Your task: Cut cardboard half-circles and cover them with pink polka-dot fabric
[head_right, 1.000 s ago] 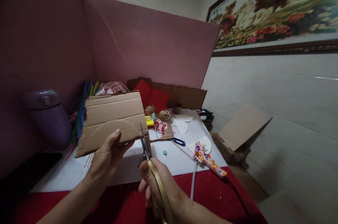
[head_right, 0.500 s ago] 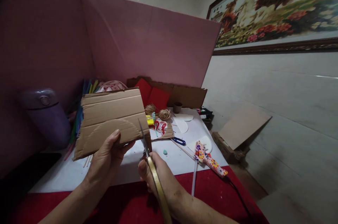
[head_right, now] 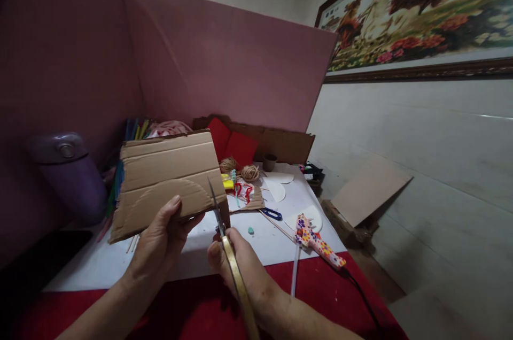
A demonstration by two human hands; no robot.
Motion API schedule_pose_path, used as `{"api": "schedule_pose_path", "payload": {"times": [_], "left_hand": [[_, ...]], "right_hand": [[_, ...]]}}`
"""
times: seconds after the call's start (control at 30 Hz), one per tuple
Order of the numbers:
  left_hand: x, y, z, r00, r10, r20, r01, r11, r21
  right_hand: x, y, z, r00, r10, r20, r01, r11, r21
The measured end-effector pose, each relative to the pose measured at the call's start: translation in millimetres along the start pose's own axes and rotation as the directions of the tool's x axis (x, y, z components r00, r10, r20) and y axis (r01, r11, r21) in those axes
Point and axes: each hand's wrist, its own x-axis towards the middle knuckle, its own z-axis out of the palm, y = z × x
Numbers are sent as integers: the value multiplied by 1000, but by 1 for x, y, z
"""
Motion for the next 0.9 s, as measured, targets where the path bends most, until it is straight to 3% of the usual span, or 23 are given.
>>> {"api": "schedule_pose_path", "payload": {"times": [0.33,0.77,0.9], "left_hand": [[2,-1,-1,998,40,-55,-37,997,64],[-2,2,2,999,33,-4,-32,998,50],[-1,3,2,999,42,17,-44,997,71]], "right_hand": [[0,8,4,997,-58,-48,56,998,-36],[0,9,9,965,-206,-164,196,978,-73],[3,14,6,983,-128,-131,121,991,-62]]}}
